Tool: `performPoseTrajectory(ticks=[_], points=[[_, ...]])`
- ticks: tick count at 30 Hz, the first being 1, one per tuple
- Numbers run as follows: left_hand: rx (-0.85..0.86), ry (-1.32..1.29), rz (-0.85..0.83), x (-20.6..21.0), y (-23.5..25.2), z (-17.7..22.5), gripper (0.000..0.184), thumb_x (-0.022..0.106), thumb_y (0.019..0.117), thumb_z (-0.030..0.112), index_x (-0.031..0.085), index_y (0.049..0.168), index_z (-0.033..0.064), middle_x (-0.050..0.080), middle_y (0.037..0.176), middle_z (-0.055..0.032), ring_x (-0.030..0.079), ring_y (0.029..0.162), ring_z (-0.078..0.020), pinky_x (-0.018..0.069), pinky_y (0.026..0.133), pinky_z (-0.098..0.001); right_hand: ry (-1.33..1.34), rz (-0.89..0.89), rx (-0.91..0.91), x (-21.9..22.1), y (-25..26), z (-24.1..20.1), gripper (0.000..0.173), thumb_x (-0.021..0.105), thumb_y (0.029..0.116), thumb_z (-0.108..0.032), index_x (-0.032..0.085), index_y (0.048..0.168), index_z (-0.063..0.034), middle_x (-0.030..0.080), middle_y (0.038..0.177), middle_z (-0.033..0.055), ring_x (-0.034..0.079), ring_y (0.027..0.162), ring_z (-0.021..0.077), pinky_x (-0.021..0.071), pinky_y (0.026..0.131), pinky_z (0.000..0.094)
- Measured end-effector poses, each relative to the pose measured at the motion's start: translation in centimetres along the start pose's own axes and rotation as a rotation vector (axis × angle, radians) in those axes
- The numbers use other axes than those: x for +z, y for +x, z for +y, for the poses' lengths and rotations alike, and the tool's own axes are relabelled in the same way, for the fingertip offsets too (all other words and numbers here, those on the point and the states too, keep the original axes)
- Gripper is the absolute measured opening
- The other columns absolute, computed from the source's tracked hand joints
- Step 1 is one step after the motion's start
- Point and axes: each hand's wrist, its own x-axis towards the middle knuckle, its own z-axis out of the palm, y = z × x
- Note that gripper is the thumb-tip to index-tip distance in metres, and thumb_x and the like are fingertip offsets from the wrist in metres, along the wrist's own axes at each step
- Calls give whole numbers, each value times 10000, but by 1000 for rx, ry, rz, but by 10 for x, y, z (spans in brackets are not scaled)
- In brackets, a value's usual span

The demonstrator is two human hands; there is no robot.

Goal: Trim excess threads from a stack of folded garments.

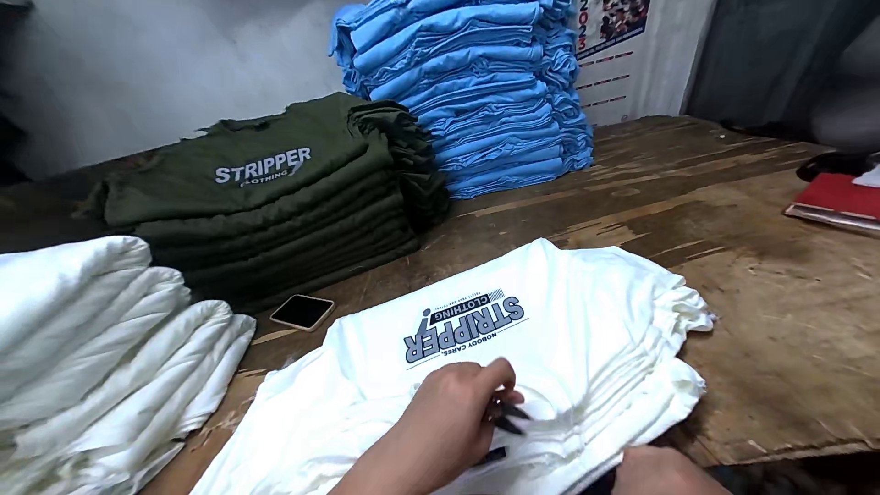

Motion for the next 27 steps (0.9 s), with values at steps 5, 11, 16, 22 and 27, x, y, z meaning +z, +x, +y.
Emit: performPoseTrajectory(ticks=[5, 11, 16, 22, 27], points=[[-105, -20, -12, 7, 25, 8, 376, 732, 925, 328, 673, 1254, 156, 672, 949, -34, 661, 876, -195, 572, 837, -423, -329, 657, 299, 32, 34, -5, 346, 761, 890, -481, 801, 899, -138, 659, 729, 8, 616, 673, 164, 529, 615, 399], [267, 268, 208, 10, 25, 15, 151, 599, 1011, 174, 697, 1122, 202, 692, 1091, 2, 639, 967, -200, 494, 857, -408, -290, 830, 190, 56, 29, 7, 108, 750, 878, -230, 804, 841, -144, 690, 835, 14, 640, 803, 120, 535, 714, 310], [357, 316, 237, 13, 20, 22, 233, 554, 995, 61, 694, 1144, 172, 679, 1010, -24, 627, 921, -209, 477, 848, -410, -251, 866, 97, 56, 26, 9, 103, 761, 897, -237, 808, 858, -154, 674, 832, -1, 613, 846, 89, 504, 763, 258], [498, 473, 180, 20, 30, 33, 218, 508, 1022, 46, 718, 1068, 84, 677, 969, -52, 587, 840, -215, 437, 726, -366, -441, 870, -22, 56, 31, 11, 109, 716, 920, -254, 800, 882, -195, 677, 832, -5, 612, 869, 120, 473, 811, 298], [222, 275, 287, 16, 25, 20, 181, 592, 999, 125, 736, 1107, 145, 721, 1008, -38, 673, 906, -225, 528, 797, -431, -486, 578, -10, 33, 20, 8, 278, 651, 924, -429, 762, 758, -236, 748, 1036, -2, 633, 1020, 190, 431, 946, 454]])
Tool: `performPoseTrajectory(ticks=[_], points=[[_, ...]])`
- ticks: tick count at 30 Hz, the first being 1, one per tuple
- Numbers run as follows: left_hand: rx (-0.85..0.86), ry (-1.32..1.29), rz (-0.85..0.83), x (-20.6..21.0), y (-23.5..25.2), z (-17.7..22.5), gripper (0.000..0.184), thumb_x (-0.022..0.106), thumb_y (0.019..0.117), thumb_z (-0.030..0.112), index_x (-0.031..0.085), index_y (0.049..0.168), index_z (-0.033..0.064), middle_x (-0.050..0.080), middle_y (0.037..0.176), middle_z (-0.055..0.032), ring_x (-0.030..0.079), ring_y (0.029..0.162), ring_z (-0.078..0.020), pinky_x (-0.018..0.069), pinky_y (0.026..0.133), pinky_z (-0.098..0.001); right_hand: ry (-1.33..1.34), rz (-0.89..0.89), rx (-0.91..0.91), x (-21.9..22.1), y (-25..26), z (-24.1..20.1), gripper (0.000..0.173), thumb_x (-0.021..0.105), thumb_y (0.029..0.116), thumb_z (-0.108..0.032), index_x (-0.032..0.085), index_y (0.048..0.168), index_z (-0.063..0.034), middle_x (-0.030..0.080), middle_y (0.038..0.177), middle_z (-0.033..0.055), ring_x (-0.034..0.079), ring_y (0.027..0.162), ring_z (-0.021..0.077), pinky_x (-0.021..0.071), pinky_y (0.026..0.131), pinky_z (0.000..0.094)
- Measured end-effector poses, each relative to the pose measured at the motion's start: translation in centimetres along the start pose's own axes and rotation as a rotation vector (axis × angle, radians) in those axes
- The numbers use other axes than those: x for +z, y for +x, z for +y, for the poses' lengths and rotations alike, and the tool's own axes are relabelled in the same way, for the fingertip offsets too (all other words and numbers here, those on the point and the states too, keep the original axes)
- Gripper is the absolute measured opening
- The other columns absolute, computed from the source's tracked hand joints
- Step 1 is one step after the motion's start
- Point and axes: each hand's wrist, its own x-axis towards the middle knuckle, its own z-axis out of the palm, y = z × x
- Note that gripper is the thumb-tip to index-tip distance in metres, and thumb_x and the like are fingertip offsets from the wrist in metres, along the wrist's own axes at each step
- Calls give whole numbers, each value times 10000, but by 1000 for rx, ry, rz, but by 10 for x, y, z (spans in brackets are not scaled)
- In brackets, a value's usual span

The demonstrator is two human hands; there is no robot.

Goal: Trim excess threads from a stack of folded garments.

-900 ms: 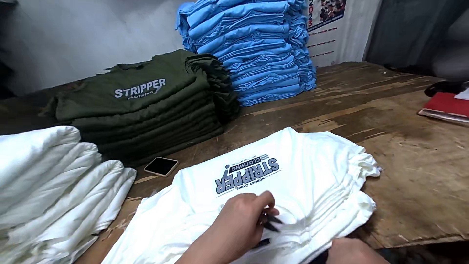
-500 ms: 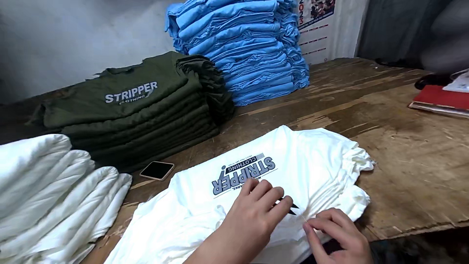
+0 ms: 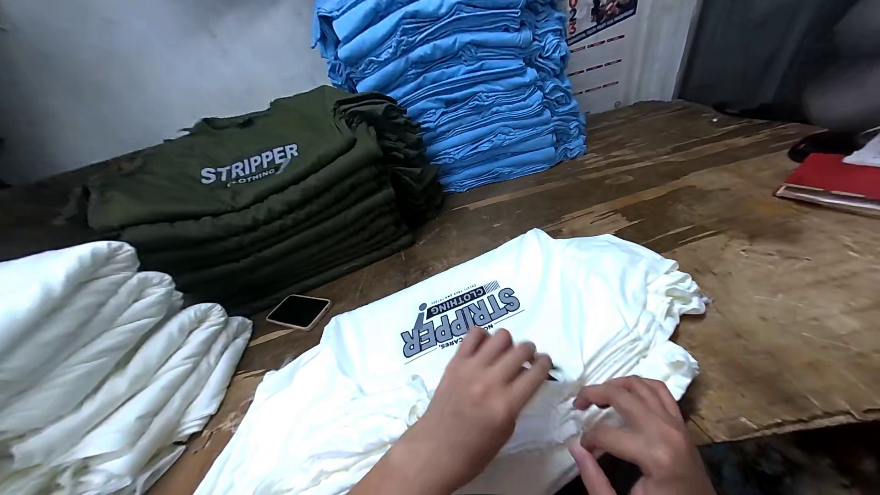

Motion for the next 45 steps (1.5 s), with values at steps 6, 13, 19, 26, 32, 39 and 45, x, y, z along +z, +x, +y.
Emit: performPoseTrajectory(ticks=[6, 13, 19, 26, 32, 39, 45], points=[[-695, -427, -64, 9, -10, -1, 147, 663, 909, 201, 765, 1008, 163, 682, 869, 53, 628, 740, -18, 543, 655, -193, -97, 182, 212, 32, 36, -15, 388, 693, 873, -465, 692, 877, -77, 635, 814, 74, 637, 727, 205, 545, 594, 363], [-732, -504, -188, 20, -32, 31, 134, 711, 858, 141, 803, 953, 167, 726, 879, 42, 675, 753, -51, 585, 675, -264, 783, 408, 510, 44, 31, -11, 112, 628, 958, -27, 731, 957, 19, 747, 870, 55, 726, 735, 115, 643, 690, 274], [-583, -479, 79, 41, -12, 47, 324, 709, 795, 96, 760, 1114, 72, 689, 1020, -65, 662, 784, -98, 584, 664, -249, 1077, 370, 547, 43, 21, -10, 120, 634, 974, -56, 747, 984, -14, 765, 958, 53, 749, 816, 130, 657, 752, 307], [-193, -194, 444, 50, -35, 51, 135, 711, 911, 198, 752, 1038, 182, 708, 993, -2, 560, 743, -121, 449, 677, -265, 911, 203, 211, 39, 4, 11, 277, 706, 955, -154, 674, 1227, -118, 646, 1176, 38, 687, 987, 123, 625, 850, 295], [-259, -410, 299, 35, -32, 47, 109, 742, 895, 188, 739, 992, 138, 718, 929, -1, 657, 811, -109, 544, 710, -262, 424, 389, 49, 52, 8, 3, 108, 740, 926, -202, 778, 1024, -177, 681, 1041, -1, 666, 986, 50, 586, 868, 190], [-435, -442, 140, 33, -24, 23, 252, 777, 893, 411, 796, 1062, 224, 708, 1014, 54, 644, 932, -83, 532, 815, -309, 449, 484, 83, 42, 0, 3, 108, 774, 927, -192, 786, 1029, -222, 651, 994, -64, 665, 912, 31, 592, 798, 168], [-571, -484, -38, 29, -17, 25, 265, 716, 934, 448, 779, 991, 197, 708, 921, 76, 666, 856, -36, 571, 770, -240, 343, 429, 57, 35, -9, 5, 63, 753, 940, -307, 752, 952, -246, 636, 963, -88, 617, 957, 26, 523, 842, 183]])
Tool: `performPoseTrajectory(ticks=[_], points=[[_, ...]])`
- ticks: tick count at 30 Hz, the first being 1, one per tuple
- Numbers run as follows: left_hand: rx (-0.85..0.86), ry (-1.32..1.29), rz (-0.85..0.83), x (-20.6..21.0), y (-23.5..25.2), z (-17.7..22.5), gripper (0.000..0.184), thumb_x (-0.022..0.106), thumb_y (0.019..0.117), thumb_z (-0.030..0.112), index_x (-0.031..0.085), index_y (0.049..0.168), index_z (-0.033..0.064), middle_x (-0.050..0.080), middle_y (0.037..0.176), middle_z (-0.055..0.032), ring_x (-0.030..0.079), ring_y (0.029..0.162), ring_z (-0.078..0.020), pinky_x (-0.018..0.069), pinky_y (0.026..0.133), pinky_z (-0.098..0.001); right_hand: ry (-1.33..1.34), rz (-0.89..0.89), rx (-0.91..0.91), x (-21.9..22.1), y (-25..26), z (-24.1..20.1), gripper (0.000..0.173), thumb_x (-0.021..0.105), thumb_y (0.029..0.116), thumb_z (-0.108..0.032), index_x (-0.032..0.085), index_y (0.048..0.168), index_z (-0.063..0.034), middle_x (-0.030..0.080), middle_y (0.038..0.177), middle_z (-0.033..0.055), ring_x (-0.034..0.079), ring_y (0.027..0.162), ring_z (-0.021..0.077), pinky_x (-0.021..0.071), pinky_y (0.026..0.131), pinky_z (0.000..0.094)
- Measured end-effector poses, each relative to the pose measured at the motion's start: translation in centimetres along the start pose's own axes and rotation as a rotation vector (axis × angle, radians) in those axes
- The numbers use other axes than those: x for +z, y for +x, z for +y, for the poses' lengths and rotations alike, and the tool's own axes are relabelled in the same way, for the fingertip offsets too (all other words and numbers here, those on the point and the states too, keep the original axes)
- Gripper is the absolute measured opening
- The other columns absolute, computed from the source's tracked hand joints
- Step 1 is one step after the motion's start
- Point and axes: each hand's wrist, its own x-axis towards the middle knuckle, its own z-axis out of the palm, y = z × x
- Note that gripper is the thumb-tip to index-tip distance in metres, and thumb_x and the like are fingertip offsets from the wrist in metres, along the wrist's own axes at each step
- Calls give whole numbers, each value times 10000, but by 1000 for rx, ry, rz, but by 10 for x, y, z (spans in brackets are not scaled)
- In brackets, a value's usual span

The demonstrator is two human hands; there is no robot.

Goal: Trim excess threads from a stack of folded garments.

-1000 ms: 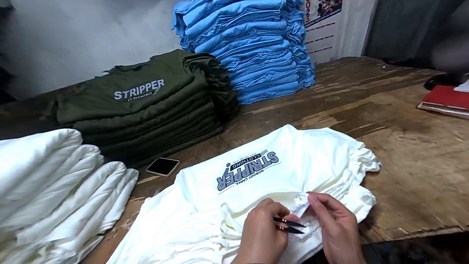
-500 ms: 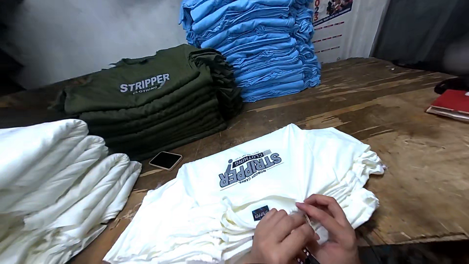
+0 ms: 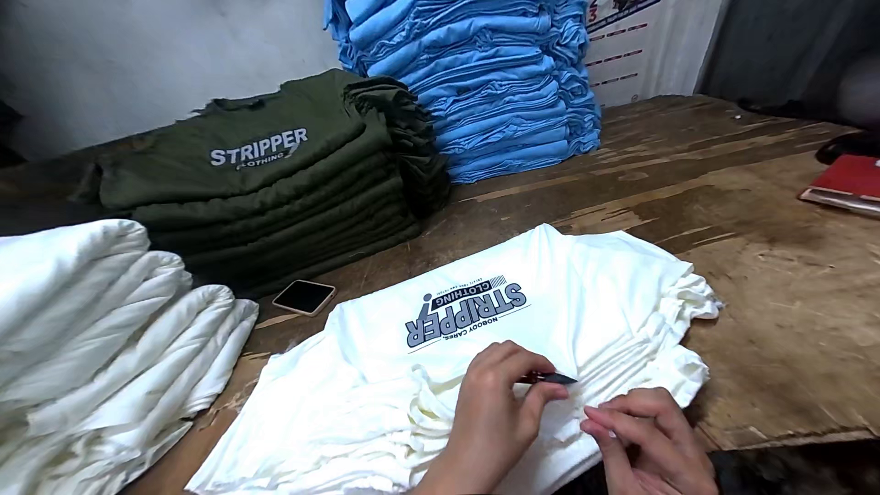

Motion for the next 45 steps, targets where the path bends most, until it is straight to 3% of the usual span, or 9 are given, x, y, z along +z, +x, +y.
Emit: performPoseTrajectory(ticks=[3, 5, 9, 13, 19, 28, 36, 41, 45], points=[[-279, -244, -447, -21, 22, -5, 575, 760, 896, 480, 679, 1298, 78, 685, 901, -17, 625, 768, -95, 543, 724, -298, -149, -93, 28, -6, -1, 4, 251, 652, 979, -448, 719, 889, -224, 672, 967, -55, 609, 999, 69, 498, 896, 260], [-324, -270, -439, -26, 38, -11, 618, 764, 926, 337, 554, 1439, 62, 688, 899, -20, 641, 772, -94, 556, 750, -292, -252, -180, 35, 2, 1, 7, 268, 681, 956, -455, 782, 1035, -219, 706, 995, -1, 632, 985, 133, 503, 901, 350], [-315, 200, -20, -27, 52, -14, 517, 822, 862, 171, 602, 1319, 70, 703, 891, -56, 696, 807, -211, 593, 765, -457, -124, -421, -52, -18, 14, 4, 141, 663, 998, -283, 785, 951, -229, 649, 783, -25, 605, 796, 107, 492, 772, 293], [-105, 200, -21, -32, 43, -20, 276, 807, 874, 192, 712, 1121, 116, 676, 971, -29, 668, 861, -149, 588, 769, -356, -203, -806, 12, -51, 39, -16, 321, 696, 963, -438, 782, 824, -162, 676, 686, 22, 636, 662, 165, 499, 728, 407], [-114, 152, -53, -26, 35, -18, 263, 758, 922, 270, 732, 1160, 160, 662, 1014, -3, 651, 915, -131, 571, 807, -345, -381, -386, 135, -5, 39, -8, 408, 601, 976, -508, 800, 1097, -173, 635, 773, -29, 585, 689, 114, 514, 608, 321], [257, 182, -185, -46, 33, -28, 195, 697, 946, 199, 761, 1128, 221, 705, 1032, 86, 631, 1014, -117, 512, 906, -390, -130, -259, -187, -18, 16, 14, 141, 689, 984, -355, 731, 961, -222, 526, 776, -33, 528, 771, 64, 445, 738, 214], [608, 408, -233, -24, 30, 6, 193, 569, 982, 46, 732, 1016, 144, 691, 921, -6, 621, 851, -190, 468, 756, -365, -216, -215, -351, -7, 12, 16, 132, 650, 1009, -342, 692, 993, -218, 501, 788, -21, 511, 762, 99, 436, 796, 262], [382, 333, -27, -29, 28, -7, 167, 643, 971, 171, 754, 1094, 183, 712, 994, 16, 659, 928, -174, 524, 813, -405, -223, -418, -207, -21, 21, 5, 506, 625, 921, -662, 638, 692, -210, 639, 855, 16, 594, 937, 182, 418, 964, 402], [39, 176, 38, -27, 21, -14, 247, 700, 863, 212, 748, 1104, 178, 652, 924, 29, 627, 776, -78, 567, 673, -290, -355, -218, 62, 4, 34, -12, 421, 690, 907, -515, 698, 898, -94, 645, 871, 63, 623, 790, 152, 539, 657, 308]])
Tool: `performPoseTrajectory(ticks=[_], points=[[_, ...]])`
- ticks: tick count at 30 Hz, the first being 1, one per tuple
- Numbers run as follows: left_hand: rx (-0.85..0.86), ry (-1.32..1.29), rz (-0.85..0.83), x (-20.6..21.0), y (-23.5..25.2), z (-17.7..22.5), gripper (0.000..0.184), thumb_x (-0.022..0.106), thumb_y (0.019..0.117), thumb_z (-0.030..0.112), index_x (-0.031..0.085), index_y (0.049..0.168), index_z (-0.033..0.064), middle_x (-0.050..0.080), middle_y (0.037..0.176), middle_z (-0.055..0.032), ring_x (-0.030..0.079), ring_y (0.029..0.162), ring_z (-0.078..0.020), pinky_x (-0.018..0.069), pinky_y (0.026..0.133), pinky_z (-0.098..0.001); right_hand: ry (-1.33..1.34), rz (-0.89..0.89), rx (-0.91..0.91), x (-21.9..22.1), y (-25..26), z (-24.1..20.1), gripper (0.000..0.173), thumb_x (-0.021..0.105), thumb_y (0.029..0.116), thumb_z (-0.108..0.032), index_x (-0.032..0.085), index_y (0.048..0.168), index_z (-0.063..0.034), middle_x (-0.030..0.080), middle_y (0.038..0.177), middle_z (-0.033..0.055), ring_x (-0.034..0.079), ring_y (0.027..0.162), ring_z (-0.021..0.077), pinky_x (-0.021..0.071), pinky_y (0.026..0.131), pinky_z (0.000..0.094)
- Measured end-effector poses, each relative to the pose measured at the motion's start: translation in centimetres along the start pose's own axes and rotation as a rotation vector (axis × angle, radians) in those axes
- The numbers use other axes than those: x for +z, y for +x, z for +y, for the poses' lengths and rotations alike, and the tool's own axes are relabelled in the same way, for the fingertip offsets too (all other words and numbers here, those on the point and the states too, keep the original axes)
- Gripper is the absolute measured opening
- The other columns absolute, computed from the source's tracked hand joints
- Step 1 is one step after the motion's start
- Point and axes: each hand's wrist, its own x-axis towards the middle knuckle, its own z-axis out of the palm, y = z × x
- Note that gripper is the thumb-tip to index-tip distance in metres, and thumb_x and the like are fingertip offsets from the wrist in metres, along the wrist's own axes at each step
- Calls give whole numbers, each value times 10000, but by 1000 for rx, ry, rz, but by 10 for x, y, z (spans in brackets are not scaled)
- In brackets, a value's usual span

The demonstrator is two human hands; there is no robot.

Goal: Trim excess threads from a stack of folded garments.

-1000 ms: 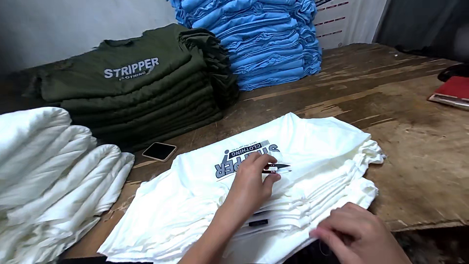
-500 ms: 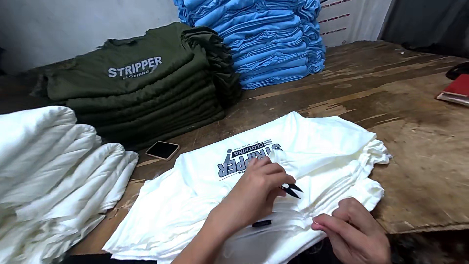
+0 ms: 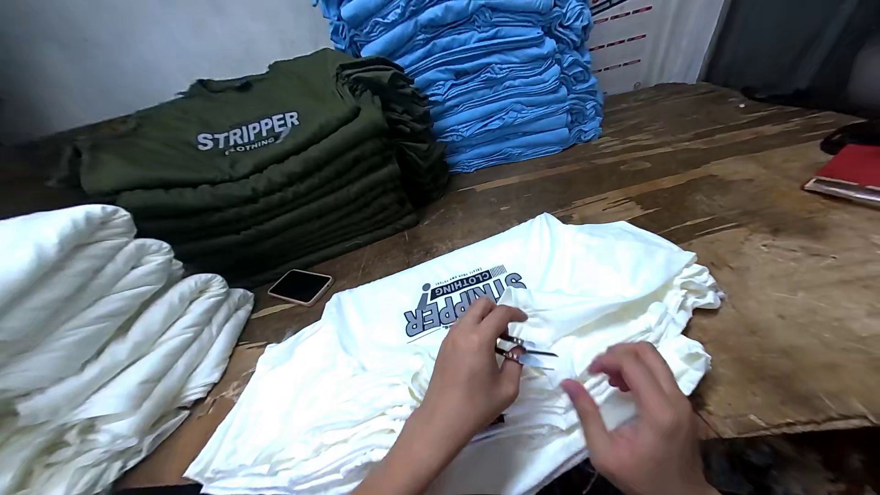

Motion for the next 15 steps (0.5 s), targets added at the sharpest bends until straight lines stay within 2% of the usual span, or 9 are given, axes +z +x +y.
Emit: performPoseTrajectory(ticks=[1, 3, 5, 7, 8, 10, 12, 13, 15], points=[[-70, -25, -13, 2, -2, 4, 186, 671, 885, 197, 768, 1043, 176, 671, 883, 44, 628, 728, -50, 562, 639, -249, -81, -58, 46, 7, 5, -7, 447, 690, 895, -507, 697, 941, -62, 653, 855, 82, 635, 741, 193, 545, 601, 354], [-156, -36, -48, 6, -6, 12, 184, 618, 920, 195, 786, 994, 187, 710, 873, 68, 643, 728, -24, 558, 658, -227, -240, -187, 67, 24, 8, -12, 353, 637, 877, -412, 709, 867, -67, 667, 760, 74, 681, 688, 251, 558, 561, 430], [-180, -54, -79, 9, -14, 16, 214, 617, 887, 140, 793, 1002, 180, 734, 901, 53, 677, 773, -50, 579, 698, -262, -222, -131, 70, 32, 7, -10, 255, 568, 898, -296, 701, 793, -105, 640, 697, 12, 652, 629, 167, 539, 529, 348], [-183, -79, -141, 11, -24, 18, 218, 652, 838, 84, 796, 978, 168, 744, 895, 34, 701, 780, -80, 604, 703, -318, 101, -24, 208, 29, 10, -8, 203, 613, 970, -228, 722, 870, -89, 681, 758, -29, 658, 649, 48, 573, 576, 224], [-188, -80, -186, 13, -29, 19, 189, 666, 840, 96, 793, 959, 173, 737, 876, 36, 695, 760, -85, 601, 684, -333, 338, 7, 318, 26, 10, -8, 158, 639, 982, -174, 724, 912, -61, 711, 786, -17, 687, 664, 46, 605, 599, 216], [-199, -48, -225, 17, -32, 23, 138, 679, 888, 181, 788, 972, 172, 722, 855, 34, 692, 746, -97, 594, 669, -339, 736, 46, 512, 23, 9, -7, 113, 635, 983, -68, 716, 943, 0, 736, 796, 48, 724, 671, 120, 643, 627, 280], [-217, -99, -239, 18, -25, 27, 260, 698, 892, 190, 763, 1132, 116, 737, 907, -1, 704, 803, -133, 602, 740, -365, 876, 57, 563, 23, 7, -6, 111, 620, 984, -36, 708, 953, 23, 740, 802, 74, 736, 680, 156, 658, 647, 321], [-210, -148, -226, 19, -21, 28, 323, 706, 875, 168, 741, 1188, 99, 734, 943, -13, 701, 835, -137, 599, 772, -359, 869, 53, 542, 23, 5, -6, 104, 625, 980, -36, 710, 953, 17, 739, 802, 57, 735, 686, 142, 657, 655, 306], [-126, -190, -92, 29, -20, 28, 295, 689, 818, 96, 763, 1104, 100, 722, 950, -23, 694, 839, -127, 597, 750, -322, 818, 29, 476, 22, 3, -7, 86, 639, 970, -33, 716, 952, 1, 756, 824, 28, 750, 731, 114, 656, 694, 270]])
